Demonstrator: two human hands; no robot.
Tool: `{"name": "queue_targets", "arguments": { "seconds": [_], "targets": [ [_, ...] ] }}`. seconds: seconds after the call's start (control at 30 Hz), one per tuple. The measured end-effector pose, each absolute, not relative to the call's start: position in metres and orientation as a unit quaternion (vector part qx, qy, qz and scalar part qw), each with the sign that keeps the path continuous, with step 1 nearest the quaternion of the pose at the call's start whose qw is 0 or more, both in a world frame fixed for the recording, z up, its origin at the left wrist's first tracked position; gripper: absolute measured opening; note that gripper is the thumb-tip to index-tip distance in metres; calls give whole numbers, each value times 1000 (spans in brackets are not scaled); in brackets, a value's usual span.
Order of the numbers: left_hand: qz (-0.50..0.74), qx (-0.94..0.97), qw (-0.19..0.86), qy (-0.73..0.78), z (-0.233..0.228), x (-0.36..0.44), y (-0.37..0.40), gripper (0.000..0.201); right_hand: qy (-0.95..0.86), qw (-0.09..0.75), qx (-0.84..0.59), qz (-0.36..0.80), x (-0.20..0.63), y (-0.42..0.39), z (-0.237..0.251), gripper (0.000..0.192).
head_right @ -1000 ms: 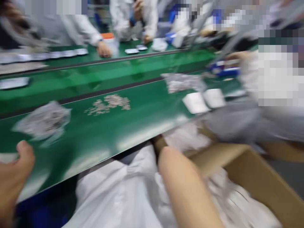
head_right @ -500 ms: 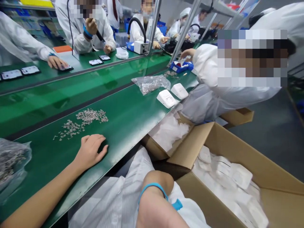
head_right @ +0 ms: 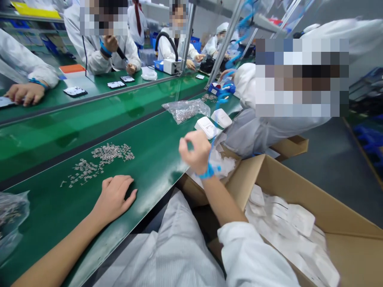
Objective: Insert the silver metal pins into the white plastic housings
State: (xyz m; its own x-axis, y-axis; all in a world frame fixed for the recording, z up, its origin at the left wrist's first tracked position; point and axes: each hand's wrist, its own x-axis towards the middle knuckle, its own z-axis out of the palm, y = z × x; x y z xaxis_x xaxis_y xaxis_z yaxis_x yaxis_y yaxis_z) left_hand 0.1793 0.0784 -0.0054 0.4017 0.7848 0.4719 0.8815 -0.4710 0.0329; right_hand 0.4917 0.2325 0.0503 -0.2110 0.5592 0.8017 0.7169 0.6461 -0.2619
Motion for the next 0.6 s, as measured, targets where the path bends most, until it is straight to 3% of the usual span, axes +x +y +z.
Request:
{"name": "queue_targets", "arguments": {
  "seconds": [0.07,0.13,0.2,0.37,0.6],
  "targets": [
    [-219,-828,109,-504,-6,180,79,18,-709,412,-563,-102,505,288,38,26],
    [-217,-827,99,-509,-6,180,78,18,-650,283,-701,-81,522,324,24,45],
    [-214,-826,87,-514,-5,181,77,18,-624,215,-749,-60,535,339,11,57],
    [-221,-826,97,-509,-3,183,72,19,-659,207,-721,-59,527,309,-8,56],
    [-212,-851,221,-426,-2,190,63,14,-782,237,-569,-91,471,204,-20,48]
  ]
}}
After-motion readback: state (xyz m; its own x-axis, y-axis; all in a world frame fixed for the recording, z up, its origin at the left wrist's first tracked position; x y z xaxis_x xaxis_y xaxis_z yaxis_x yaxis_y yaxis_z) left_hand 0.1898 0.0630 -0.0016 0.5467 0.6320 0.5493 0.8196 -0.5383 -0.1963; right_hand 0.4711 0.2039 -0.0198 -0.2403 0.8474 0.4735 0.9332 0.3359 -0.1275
